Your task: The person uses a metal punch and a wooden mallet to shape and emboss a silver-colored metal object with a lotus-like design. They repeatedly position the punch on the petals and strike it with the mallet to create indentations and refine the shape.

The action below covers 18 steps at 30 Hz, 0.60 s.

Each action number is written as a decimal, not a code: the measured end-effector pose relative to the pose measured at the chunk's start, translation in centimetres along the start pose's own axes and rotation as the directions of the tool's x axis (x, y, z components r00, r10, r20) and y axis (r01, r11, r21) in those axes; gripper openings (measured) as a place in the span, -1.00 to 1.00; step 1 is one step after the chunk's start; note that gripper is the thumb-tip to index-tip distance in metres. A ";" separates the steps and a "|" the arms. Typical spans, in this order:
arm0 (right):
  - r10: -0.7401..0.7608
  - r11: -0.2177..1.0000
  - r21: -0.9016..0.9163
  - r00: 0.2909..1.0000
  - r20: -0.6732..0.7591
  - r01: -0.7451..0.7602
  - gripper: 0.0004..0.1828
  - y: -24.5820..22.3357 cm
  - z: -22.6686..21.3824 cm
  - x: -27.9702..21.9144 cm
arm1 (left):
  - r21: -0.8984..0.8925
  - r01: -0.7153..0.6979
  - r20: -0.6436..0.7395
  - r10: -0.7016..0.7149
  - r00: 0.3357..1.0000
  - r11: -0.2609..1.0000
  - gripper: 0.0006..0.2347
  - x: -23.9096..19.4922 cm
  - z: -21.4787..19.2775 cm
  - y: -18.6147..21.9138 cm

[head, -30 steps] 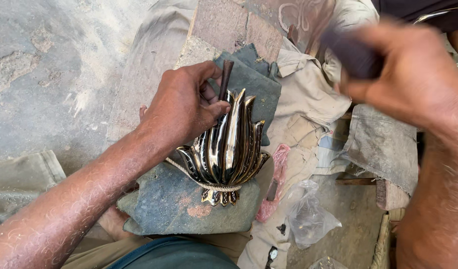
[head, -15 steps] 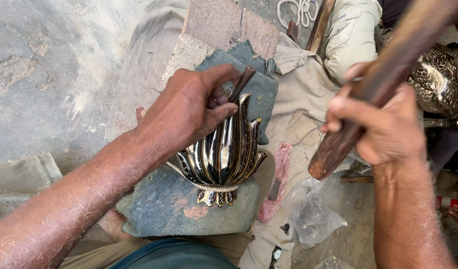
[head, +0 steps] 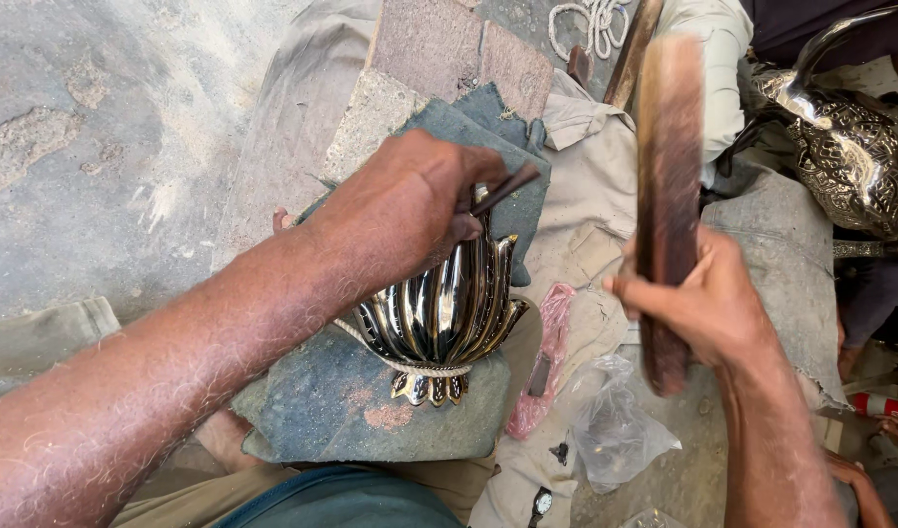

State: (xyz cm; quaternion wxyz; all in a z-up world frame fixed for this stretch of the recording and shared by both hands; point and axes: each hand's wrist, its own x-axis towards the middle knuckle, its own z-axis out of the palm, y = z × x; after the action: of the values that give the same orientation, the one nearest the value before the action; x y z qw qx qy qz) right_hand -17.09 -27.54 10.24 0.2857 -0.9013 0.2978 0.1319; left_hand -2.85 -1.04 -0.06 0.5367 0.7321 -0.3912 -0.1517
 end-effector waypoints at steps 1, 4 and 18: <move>-0.045 0.998 -0.052 0.999 0.027 0.047 -0.69 0.6 0.4 -0.5 | 0.004 -0.024 0.022 0.024 0.999 1.000 -0.58 0.1 -0.2 0.0; -0.105 0.994 0.002 0.994 -0.010 0.105 -0.64 2.1 1.4 -2.4 | 0.036 -0.079 0.111 0.074 0.991 0.996 -0.58 0.6 -0.7 0.1; -0.145 0.988 -0.083 0.958 -0.247 0.128 -0.71 3.9 5.7 -8.6 | -0.023 -0.291 0.306 0.284 0.909 0.956 -0.59 1.4 -2.4 0.2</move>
State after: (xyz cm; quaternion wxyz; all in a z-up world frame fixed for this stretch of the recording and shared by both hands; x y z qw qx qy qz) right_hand -26.71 -22.76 7.46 0.2238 -0.9381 0.2642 0.0059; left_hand -0.51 -0.50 1.24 0.4774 0.6401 -0.5749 -0.1783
